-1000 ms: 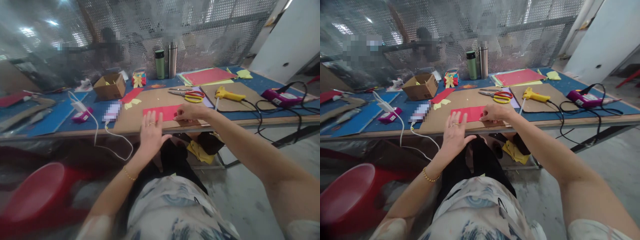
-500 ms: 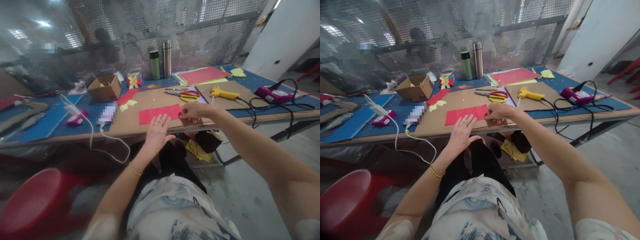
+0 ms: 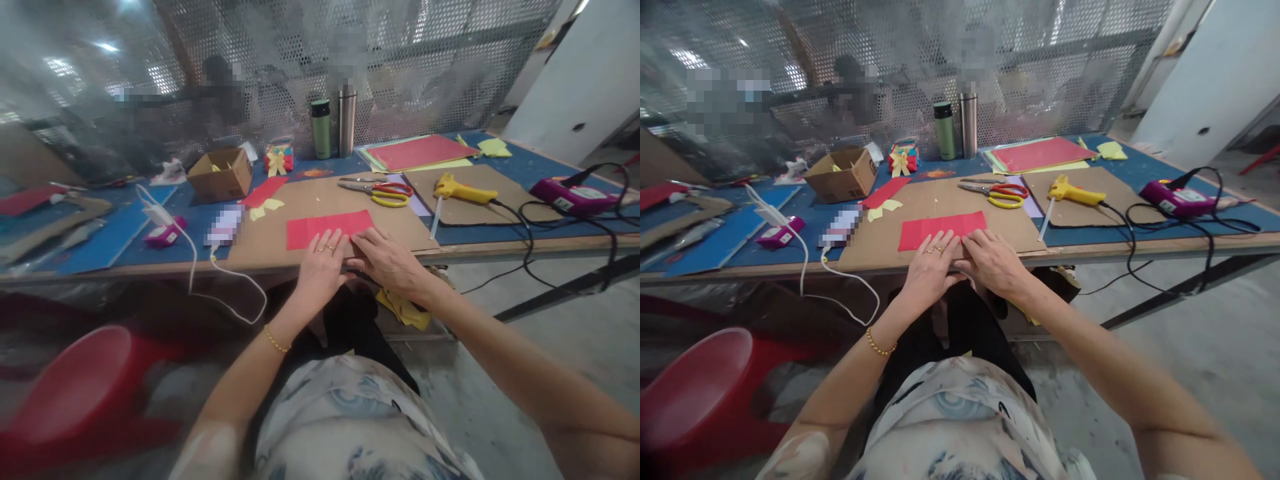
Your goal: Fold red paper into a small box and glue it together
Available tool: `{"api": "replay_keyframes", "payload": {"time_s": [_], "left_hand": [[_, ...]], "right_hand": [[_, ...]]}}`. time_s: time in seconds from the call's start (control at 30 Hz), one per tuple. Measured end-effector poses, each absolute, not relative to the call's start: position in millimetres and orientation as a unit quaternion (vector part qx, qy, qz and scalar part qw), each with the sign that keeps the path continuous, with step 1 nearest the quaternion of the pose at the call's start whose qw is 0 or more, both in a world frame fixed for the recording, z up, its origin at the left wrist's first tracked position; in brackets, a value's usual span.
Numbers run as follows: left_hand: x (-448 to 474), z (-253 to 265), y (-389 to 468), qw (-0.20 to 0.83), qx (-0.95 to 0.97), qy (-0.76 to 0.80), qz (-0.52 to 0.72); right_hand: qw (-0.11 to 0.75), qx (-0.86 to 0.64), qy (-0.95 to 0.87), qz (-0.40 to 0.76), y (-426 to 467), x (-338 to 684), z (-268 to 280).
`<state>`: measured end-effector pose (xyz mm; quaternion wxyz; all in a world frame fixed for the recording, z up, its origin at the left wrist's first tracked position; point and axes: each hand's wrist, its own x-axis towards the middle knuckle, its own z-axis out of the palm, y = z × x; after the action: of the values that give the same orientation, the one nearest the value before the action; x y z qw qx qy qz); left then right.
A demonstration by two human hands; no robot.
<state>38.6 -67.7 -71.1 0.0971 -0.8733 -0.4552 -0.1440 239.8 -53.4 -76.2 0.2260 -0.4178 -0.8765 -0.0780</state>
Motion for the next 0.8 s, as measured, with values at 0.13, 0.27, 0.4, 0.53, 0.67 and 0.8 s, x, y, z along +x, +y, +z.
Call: {"api": "replay_keyframes", "payload": {"time_s": [0.13,0.27,0.4,0.53,0.67,0.8], "left_hand": [[14.3,-73.1,-77.9,0.115,-0.849,-0.493,-0.149],[-11.9,-69.9,-91.7,0.130,-0.819,-0.543,-0.136],[-21.2,-66.3,-99.8,0.145,-0.796,-0.572,-0.134],[-17.4,-67.8,-101.1,0.162,-0.784,-0.583,-0.138],[-13.6,-68.1,-103.0,0.175,-0.771,-0.597,-0.138],[1.1,-57.4,-104.0,0.179,-0.776,-0.586,-0.148]], "right_hand": [[0.224,-0.414,-0.877,-0.095,-58.2,244.8,-78.3],[0.210,-0.416,-0.879,-0.101,-57.9,244.5,-76.2],[0.213,-0.411,-0.882,-0.091,-54.9,244.1,-78.0],[0.228,-0.410,-0.880,-0.073,-53.8,245.9,-80.0],[0.247,-0.408,-0.877,-0.057,-54.0,246.7,-80.9],[0.240,-0.412,-0.876,-0.077,-55.1,240.7,-81.7]]}}
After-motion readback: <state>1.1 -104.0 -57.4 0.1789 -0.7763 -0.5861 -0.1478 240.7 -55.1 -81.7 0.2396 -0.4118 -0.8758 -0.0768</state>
